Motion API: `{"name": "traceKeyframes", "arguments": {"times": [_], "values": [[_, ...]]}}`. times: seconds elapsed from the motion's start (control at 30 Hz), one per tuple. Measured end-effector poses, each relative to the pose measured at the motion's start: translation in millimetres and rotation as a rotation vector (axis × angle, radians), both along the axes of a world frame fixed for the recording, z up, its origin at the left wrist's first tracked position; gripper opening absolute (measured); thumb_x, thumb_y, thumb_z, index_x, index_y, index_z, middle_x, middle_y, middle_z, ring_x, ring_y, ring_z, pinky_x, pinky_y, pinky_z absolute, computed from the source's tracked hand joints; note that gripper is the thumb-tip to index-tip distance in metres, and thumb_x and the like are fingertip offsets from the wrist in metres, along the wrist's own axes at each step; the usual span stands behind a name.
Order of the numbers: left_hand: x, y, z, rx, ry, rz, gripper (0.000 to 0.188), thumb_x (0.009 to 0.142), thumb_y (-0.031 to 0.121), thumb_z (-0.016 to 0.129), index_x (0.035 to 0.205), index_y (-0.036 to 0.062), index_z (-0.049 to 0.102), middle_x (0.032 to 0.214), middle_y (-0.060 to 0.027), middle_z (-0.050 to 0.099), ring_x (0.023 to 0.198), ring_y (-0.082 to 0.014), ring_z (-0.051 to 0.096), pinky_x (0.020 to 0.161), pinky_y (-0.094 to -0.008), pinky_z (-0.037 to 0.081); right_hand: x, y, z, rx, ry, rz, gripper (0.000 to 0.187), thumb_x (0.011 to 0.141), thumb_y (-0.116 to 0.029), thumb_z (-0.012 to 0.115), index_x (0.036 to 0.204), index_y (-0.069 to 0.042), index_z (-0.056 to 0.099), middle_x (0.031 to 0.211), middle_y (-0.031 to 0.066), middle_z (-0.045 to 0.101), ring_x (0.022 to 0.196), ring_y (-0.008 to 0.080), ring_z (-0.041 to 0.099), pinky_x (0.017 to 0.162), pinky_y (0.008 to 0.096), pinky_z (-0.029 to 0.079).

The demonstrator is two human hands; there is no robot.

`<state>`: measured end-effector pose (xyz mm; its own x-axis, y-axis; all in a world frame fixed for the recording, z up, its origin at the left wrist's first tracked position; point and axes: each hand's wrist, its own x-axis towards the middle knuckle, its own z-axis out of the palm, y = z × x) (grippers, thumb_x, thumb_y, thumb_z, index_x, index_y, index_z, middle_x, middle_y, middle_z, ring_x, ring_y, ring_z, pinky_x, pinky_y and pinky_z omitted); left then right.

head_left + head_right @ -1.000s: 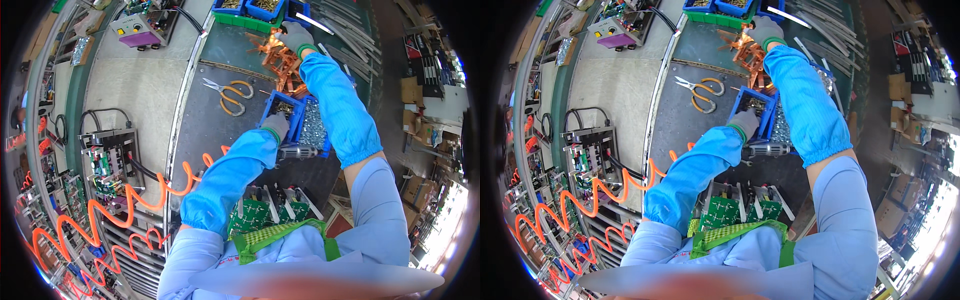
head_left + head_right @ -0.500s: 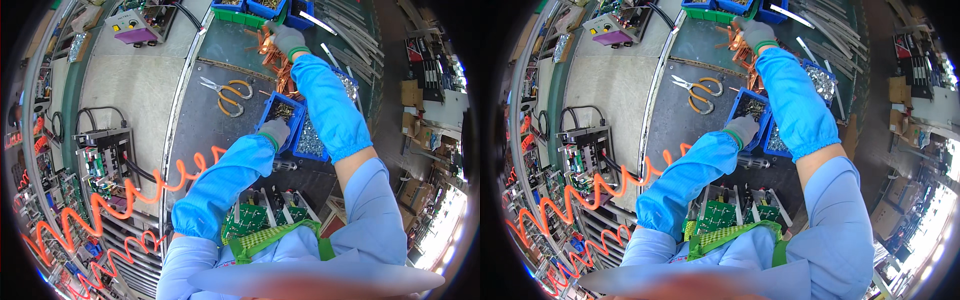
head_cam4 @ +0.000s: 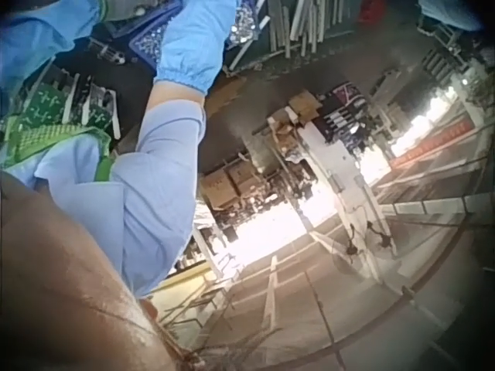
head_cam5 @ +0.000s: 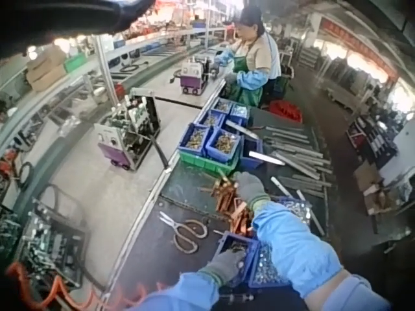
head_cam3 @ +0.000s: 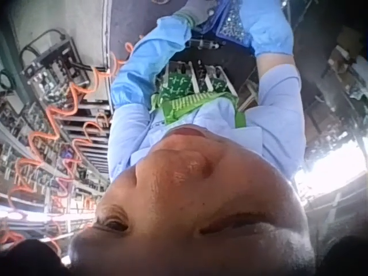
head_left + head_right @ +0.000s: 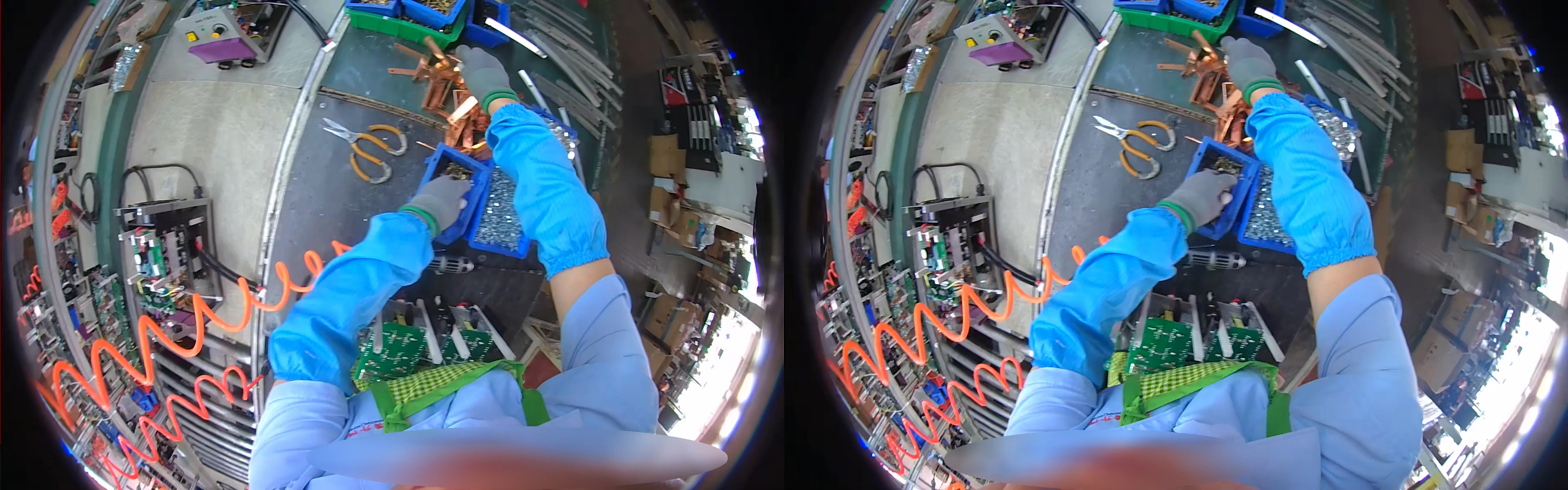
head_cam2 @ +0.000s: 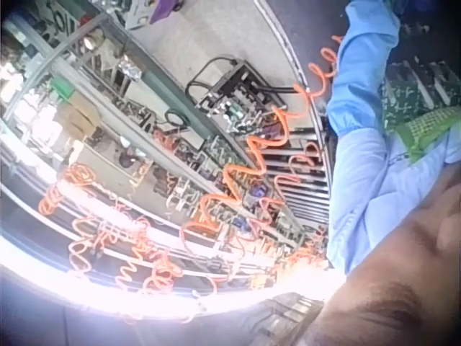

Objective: The recorder is seen assembling circuit board components by attaching copper connectors and securing them with a pneumatic screwdriver.

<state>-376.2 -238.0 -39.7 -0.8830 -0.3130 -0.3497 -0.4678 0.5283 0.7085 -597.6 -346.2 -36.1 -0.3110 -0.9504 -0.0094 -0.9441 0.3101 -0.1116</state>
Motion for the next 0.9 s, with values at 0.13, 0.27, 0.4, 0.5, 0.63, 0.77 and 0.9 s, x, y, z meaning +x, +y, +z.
{"name": "traceKeyframes", "arguments": {"times": [0.13,0.27,0.4,0.5,0.63,0.77,0.9], "values": [[5,-1,1,0.097,-0.019,0.053,0.029,0.082,0.019,0.057,0.109,0.0095,0.059,0.097,-0.0179,0.061,0.095,-0.0362,0.056,0.084,-0.0421,0.044,-10,21,28,-0.072,-0.099,0.008,0.017,0.083,-0.02,0.055,0.096,-0.009,0.054,0.089,0.0197,0.059,0.086,0.0381,0.056,0.072,0.0453,0.044],[24,3,-1,0.451,0.053,0.25,0.027,0.081,0.019,0.06,0.104,0.0068,0.061,0.088,-0.0112,0.063,0.08,-0.024,0.061,0.07,-0.0342,0.049,4,38,56,-0.089,-0.16,-0.011,0.016,0.081,-0.018,0.058,0.094,-0.008,0.055,0.085,0.0183,0.06,0.084,0.0376,0.056,0.071,0.0441,0.044],[37,1,4,1.127,0.086,0.507,0.03,0.082,0.018,0.06,0.11,0.0067,0.057,0.081,-0.0013,0.057,0.067,-0.0098,0.056,0.051,-0.0203,0.046,1,57,74,-0.202,-0.17,-0.001,0.017,0.079,-0.02,0.06,0.092,-0.008,0.057,0.082,0.0171,0.061,0.079,0.0357,0.058,0.069,0.0408,0.046],[41,9,27,1.382,0.196,0.664,0.03,0.084,0.017,0.056,0.111,0.0046,0.053,0.079,-0.0037,0.054,0.067,-0.0121,0.057,0.047,-0.0142,0.043,3,74,104,-0.172,-0.206,-0.046,0.017,0.079,-0.021,0.059,0.09,-0.009,0.058,0.082,0.0169,0.061,0.082,0.0354,0.058,0.072,0.0425,0.045],[46,10,28,1.58,0.186,0.777,0.027,0.089,0.016,0.047,0.112,0.0038,0.051,0.088,-0.0095,0.056,0.07,-0.0207,0.061,0.049,-0.0225,0.047,26,111,151,-0.373,-0.238,0.024,0.017,0.078,-0.021,0.06,0.087,-0.008,0.06,0.078,0.0149,0.061,0.076,0.0326,0.059,0.07,0.0398,0.046],[35,20,6,1.33,0.204,0.744,0.02,0.09,0.014,0.048,0.105,0.0021,0.054,0.086,-0.0093,0.057,0.069,-0.018,0.06,0.05,-0.0245,0.048,70,178,205,-0.399,-0.283,0.009,0.019,0.078,-0.018,0.063,0.091,-0.005,0.06,0.076,0.0113,0.062,0.069,0.0207,0.06,0.065,0.0321,0.047],[23,7,-29,1.153,0.26,0.698,0.021,0.085,0.008,0.054,0.105,0.0,0.054,0.084,-0.0115,0.06,0.062,-0.0168,0.058,0.044,-0.023,0.045,149,263,254,-0.37,-0.869,-0.231,0.018,0.079,-0.016,0.062,0.091,-0.003,0.061,0.078,0.0084,0.061,0.069,0.0157,0.06,0.063,0.0287,0.047]]}}
